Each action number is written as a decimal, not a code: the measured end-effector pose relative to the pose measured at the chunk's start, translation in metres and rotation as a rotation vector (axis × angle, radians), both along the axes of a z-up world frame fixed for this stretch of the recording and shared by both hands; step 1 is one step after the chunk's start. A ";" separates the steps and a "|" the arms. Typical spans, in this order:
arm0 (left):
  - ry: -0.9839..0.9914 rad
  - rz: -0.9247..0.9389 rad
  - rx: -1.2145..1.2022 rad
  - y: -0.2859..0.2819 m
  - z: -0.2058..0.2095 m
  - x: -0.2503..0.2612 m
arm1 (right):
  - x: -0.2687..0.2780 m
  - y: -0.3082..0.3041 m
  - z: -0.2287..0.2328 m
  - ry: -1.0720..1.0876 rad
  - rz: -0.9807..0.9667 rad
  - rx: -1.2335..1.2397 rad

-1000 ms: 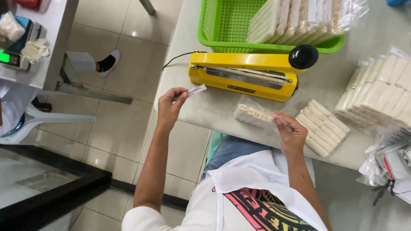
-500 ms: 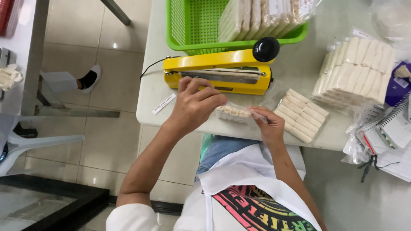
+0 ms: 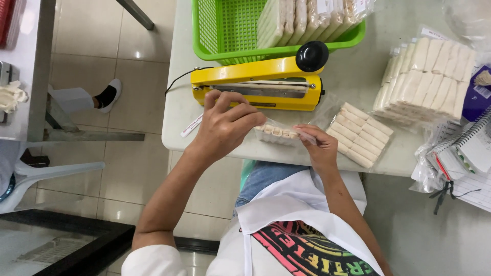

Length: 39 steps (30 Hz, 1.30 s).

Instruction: The person seals plastic bags containing food sticks using a yellow heat-sealing machine, placing labels on some bags and organizing the sealed packages into a green basket.

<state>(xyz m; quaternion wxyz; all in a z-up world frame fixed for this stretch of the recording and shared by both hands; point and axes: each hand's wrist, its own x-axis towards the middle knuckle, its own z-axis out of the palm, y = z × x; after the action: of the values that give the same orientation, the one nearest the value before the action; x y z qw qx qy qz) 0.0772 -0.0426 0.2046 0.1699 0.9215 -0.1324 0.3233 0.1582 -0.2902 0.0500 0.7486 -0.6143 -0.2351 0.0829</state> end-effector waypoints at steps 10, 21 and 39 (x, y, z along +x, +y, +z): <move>-0.054 0.010 0.045 -0.009 -0.006 0.011 | -0.001 -0.001 -0.007 0.006 -0.010 -0.005; 0.000 -0.100 0.066 -0.009 -0.001 0.031 | 0.002 -0.005 -0.002 -0.003 0.009 -0.085; -0.174 -0.234 0.141 -0.022 -0.025 0.032 | 0.003 -0.002 0.006 -0.001 0.074 0.002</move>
<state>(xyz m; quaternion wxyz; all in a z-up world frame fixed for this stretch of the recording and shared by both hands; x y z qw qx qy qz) 0.1089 -0.0642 0.1794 0.1294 0.8780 -0.2752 0.3696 0.1614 -0.2927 0.0557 0.7454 -0.6046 -0.2583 0.1100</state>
